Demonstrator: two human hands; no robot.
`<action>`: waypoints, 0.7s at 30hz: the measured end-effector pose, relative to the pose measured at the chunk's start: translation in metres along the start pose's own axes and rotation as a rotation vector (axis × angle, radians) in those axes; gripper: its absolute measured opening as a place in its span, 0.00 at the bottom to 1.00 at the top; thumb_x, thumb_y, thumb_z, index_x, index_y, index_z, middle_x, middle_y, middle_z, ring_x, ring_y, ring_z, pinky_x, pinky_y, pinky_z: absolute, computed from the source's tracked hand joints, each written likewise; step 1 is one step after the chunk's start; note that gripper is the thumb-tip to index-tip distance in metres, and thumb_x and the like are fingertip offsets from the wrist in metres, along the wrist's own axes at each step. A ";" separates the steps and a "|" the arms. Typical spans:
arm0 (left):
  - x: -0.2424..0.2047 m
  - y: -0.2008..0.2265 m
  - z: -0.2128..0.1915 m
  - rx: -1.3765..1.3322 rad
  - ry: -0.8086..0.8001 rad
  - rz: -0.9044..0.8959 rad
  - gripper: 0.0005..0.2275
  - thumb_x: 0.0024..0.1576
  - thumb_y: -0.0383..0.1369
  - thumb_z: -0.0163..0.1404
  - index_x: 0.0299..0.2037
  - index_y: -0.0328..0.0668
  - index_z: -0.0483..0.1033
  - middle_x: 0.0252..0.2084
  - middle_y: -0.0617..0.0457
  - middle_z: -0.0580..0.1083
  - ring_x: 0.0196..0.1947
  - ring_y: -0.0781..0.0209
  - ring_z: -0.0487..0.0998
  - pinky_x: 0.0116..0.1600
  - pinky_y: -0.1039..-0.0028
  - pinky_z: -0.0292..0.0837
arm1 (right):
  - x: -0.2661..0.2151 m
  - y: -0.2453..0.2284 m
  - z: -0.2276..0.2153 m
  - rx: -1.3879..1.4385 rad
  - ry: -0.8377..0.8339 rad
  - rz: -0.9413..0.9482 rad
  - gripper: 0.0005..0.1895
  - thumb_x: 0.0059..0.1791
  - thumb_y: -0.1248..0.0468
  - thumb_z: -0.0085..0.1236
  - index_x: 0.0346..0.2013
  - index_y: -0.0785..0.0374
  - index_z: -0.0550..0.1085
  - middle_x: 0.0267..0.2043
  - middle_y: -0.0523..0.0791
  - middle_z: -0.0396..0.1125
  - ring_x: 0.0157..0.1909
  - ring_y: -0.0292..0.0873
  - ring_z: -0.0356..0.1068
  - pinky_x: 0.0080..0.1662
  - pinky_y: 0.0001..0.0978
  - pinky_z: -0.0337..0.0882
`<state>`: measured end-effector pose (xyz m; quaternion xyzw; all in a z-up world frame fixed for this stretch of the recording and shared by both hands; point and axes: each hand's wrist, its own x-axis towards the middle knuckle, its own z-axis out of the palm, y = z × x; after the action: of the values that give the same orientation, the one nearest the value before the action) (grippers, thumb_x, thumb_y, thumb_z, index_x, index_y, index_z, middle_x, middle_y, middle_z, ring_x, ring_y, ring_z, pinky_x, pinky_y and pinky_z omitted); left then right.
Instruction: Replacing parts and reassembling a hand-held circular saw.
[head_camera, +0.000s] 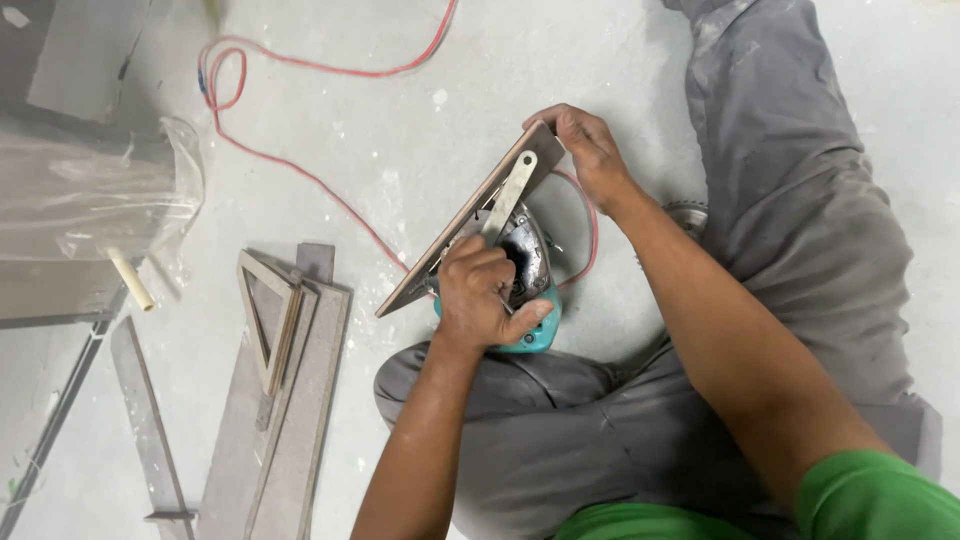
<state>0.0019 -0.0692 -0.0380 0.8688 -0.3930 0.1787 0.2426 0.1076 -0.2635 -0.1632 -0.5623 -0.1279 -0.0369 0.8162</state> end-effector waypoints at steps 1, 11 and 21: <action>-0.001 0.000 0.000 -0.033 -0.014 -0.046 0.29 0.52 0.57 0.52 0.13 0.42 0.59 0.16 0.52 0.58 0.22 0.54 0.58 0.31 0.61 0.54 | 0.001 0.002 0.001 -0.006 -0.001 0.000 0.34 0.58 0.35 0.37 0.50 0.61 0.74 0.43 0.42 0.70 0.52 0.38 0.67 0.64 0.38 0.65; 0.005 0.023 0.013 -0.092 0.188 -0.111 0.16 0.58 0.28 0.51 0.16 0.39 0.66 0.18 0.50 0.63 0.23 0.52 0.61 0.36 0.61 0.57 | -0.001 0.023 -0.006 0.037 0.036 0.019 0.22 0.58 0.44 0.51 0.45 0.62 0.73 0.39 0.39 0.68 0.45 0.33 0.64 0.53 0.30 0.68; -0.005 0.023 0.015 -0.058 0.209 -0.123 0.15 0.58 0.27 0.51 0.17 0.38 0.67 0.19 0.49 0.63 0.24 0.51 0.62 0.37 0.60 0.58 | -0.005 0.015 0.007 -0.009 0.134 -0.027 0.19 0.58 0.49 0.56 0.42 0.64 0.74 0.35 0.39 0.70 0.38 0.31 0.67 0.43 0.24 0.72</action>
<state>-0.0170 -0.0874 -0.0462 0.8604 -0.3167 0.2417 0.3179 0.1044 -0.2516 -0.1762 -0.5604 -0.0805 -0.0860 0.8198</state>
